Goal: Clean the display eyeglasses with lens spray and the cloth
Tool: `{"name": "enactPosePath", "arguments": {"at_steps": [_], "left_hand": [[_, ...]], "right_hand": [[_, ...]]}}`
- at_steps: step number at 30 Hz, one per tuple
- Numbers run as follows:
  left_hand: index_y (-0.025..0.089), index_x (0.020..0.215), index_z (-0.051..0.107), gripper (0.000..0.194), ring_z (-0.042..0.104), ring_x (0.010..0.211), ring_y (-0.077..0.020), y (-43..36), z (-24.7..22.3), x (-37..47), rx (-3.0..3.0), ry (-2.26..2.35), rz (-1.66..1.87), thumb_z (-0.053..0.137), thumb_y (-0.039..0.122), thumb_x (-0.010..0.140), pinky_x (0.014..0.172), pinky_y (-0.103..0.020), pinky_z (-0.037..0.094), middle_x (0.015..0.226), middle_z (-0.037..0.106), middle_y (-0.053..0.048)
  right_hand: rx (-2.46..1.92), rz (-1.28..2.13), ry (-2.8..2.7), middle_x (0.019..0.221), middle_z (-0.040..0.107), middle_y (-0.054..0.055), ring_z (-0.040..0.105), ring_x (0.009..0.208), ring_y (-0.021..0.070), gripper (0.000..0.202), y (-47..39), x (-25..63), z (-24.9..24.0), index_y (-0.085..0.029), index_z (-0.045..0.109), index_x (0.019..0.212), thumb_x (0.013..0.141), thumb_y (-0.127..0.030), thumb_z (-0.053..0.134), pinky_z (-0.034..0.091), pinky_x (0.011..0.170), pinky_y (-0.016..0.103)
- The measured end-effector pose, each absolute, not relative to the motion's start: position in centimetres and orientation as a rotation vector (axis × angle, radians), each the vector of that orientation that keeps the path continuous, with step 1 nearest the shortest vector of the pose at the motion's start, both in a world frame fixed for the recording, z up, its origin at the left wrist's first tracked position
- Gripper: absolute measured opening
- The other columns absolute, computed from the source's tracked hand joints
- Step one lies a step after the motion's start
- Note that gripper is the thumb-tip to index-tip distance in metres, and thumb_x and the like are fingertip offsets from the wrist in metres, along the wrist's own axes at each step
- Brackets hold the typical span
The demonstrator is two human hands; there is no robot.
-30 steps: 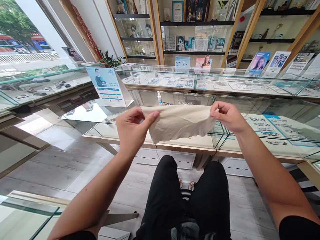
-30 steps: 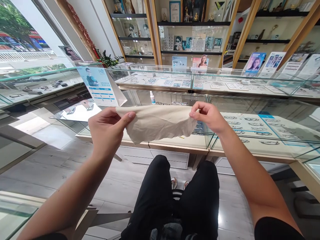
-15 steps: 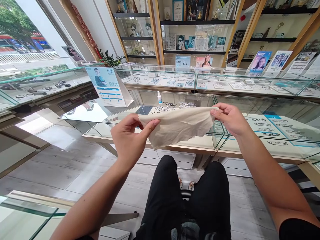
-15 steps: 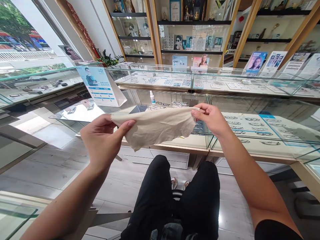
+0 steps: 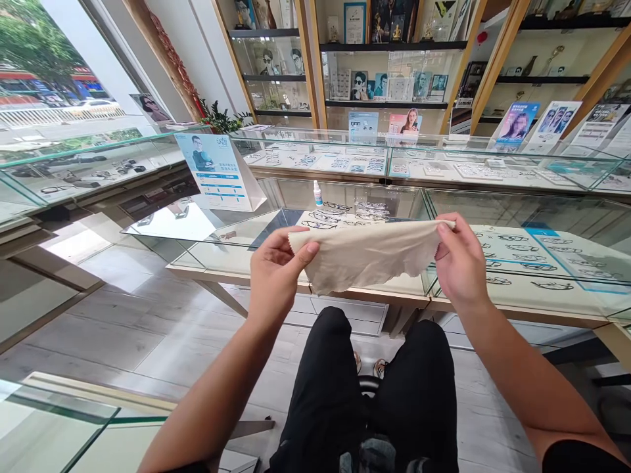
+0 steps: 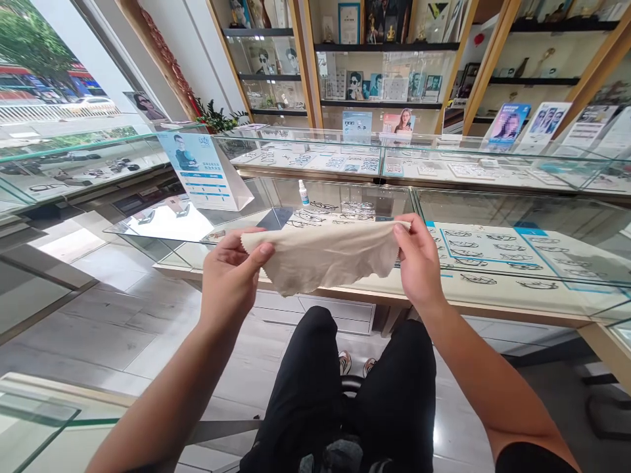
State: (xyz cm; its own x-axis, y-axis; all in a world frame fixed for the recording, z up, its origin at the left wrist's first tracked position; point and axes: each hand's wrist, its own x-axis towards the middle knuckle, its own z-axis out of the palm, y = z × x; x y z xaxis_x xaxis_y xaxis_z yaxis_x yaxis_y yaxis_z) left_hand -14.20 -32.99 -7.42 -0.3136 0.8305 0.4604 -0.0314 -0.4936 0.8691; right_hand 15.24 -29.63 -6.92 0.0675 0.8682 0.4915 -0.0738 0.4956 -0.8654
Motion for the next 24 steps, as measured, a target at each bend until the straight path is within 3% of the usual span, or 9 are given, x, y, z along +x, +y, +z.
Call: {"name": "enactPosePath", "arguments": {"at_steps": [5,8,14,18,21,24], "left_hand": [[0.022,0.09,0.071,0.046,0.068,0.083,-0.0146,-32.1,-8.6,-13.3,1.186,0.839,1.888,0.101,0.053,0.074,0.071,-0.023,0.05,0.089,0.073,-0.001],[0.024,0.094,0.068,0.048,0.065,0.075,-0.0131,-31.4,-9.2,-12.6,1.097,0.707,1.795,0.101,0.051,0.074,0.069,-0.024,0.049,0.085,0.07,0.002],[0.022,0.089,0.063,0.049,0.059,0.069,-0.0114,-30.1,-10.3,-10.8,1.056,0.483,1.576,0.101,0.049,0.075,0.074,-0.028,0.051,0.08,0.064,0.003],[0.021,0.083,0.062,0.048,0.051,0.065,-0.0115,-30.4,-10.3,-9.3,1.05,0.343,1.416,0.1,0.05,0.077,0.07,-0.029,0.046,0.072,0.053,0.003],[0.02,0.075,0.057,0.054,0.043,0.061,-0.0114,-31.3,-10.3,-8.3,1.036,0.26,1.315,0.1,0.053,0.075,0.066,-0.029,0.042,0.065,0.043,0.004],[0.019,0.067,0.051,0.061,0.041,0.06,-0.0115,-32.1,-10.5,-7.7,1.024,0.2,1.262,0.1,0.056,0.073,0.064,-0.029,0.041,0.065,0.04,0.003]], "right_hand": [[-0.639,1.205,-1.471,0.114,0.083,0.01,0.075,0.109,0.0336,0.028,-35.1,15.5,-6.2,-0.03,0.058,0.095,0.103,-0.056,0.066,0.059,0.09,0.046],[-0.629,1.47,-1.543,0.133,0.082,0.013,0.074,0.122,0.0373,0.033,-38.1,15.8,-5.4,-0.029,0.057,0.092,0.102,-0.059,0.067,0.058,0.098,0.051],[-0.495,1.744,-1.772,0.148,0.074,0.019,0.071,0.131,0.036,0.031,-40.0,14.9,-5.6,-0.026,0.061,0.097,0.107,-0.055,0.062,0.051,0.112,0.056],[-0.414,1.832,-1.831,0.14,0.078,0.019,0.072,0.129,0.0314,0.03,-39.7,13.6,-6.3,-0.024,0.062,0.103,0.11,-0.053,0.06,0.053,0.112,0.053],[-0.384,1.741,-1.834,0.121,0.084,0.014,0.077,0.105,0.0256,0.03,-39.1,12.7,-6.6,-0.023,0.069,0.108,0.109,-0.053,0.063,0.059,0.096,0.043],[-0.49,1.454,-1.782,0.092,0.078,0.005,0.067,0.078,0.0177,0.028,-38.2,11.8,-6.8,-0.023,0.076,0.104,0.104,-0.051,0.073,0.056,0.077,0.032]]}}
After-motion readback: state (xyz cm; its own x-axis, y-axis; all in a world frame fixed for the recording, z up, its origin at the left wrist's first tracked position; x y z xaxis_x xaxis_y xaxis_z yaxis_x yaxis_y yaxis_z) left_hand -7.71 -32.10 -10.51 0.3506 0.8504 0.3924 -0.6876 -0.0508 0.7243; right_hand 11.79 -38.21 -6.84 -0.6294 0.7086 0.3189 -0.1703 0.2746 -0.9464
